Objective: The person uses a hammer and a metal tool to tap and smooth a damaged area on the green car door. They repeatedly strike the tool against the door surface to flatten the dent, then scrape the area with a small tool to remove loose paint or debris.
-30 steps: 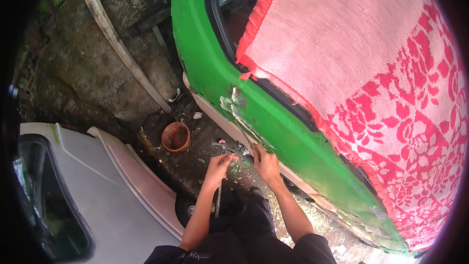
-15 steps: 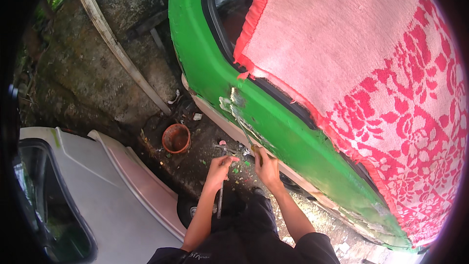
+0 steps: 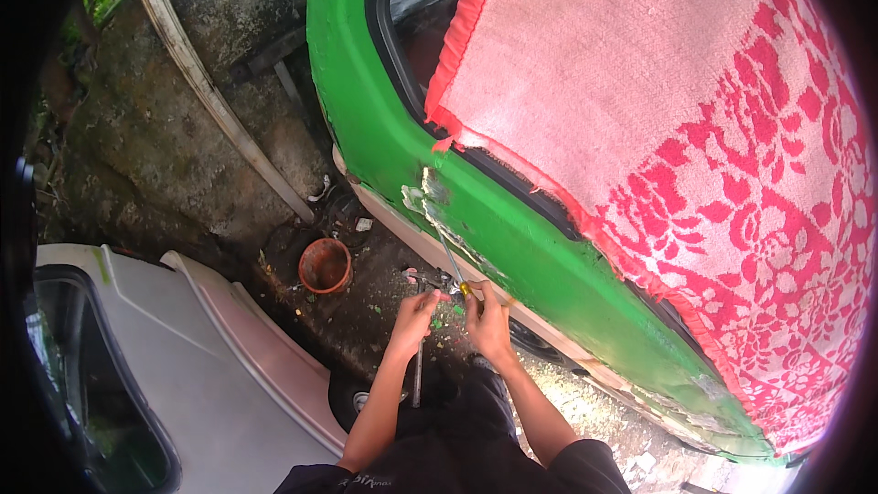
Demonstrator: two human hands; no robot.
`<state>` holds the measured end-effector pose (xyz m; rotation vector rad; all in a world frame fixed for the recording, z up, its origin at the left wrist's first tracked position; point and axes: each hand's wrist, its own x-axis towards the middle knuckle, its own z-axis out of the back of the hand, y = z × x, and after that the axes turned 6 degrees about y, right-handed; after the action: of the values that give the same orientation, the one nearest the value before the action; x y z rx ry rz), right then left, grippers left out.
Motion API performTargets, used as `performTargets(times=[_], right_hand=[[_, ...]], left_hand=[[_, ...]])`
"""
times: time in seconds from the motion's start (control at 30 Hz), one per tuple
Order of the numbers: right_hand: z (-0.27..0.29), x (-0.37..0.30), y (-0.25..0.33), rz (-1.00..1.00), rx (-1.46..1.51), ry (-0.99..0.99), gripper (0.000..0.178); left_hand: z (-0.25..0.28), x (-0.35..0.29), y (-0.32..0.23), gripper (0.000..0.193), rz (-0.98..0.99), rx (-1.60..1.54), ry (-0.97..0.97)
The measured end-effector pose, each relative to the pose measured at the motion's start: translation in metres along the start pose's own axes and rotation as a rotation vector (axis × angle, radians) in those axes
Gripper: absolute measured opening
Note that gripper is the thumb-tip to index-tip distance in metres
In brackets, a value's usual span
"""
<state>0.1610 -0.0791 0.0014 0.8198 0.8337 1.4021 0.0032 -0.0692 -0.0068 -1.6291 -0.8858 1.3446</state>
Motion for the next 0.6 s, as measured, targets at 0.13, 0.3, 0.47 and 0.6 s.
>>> performTargets(times=[0.13,0.3,0.47,0.6], right_hand=[[-0.003,-0.012,0.004,-0.308,0.594,0.075,0.025],[0.004,-0.011,0.012,-0.499,0.905,0.173,0.023],[0.019,-0.02,0.03,-0.574,1.059,0.238,0.024],[0.039,-0.032,0.031,-0.57,1.083,0.257,0.029]], left_hand=[[-0.011,0.021,0.004,0.034,-0.048,0.001,0.056],[-0.036,0.025,-0.003,0.035,-0.047,-0.052,0.151],[-0.046,0.02,-0.001,0.036,0.072,-0.134,0.161],[-0.068,0.028,0.043,0.04,-0.119,0.14,0.048]])
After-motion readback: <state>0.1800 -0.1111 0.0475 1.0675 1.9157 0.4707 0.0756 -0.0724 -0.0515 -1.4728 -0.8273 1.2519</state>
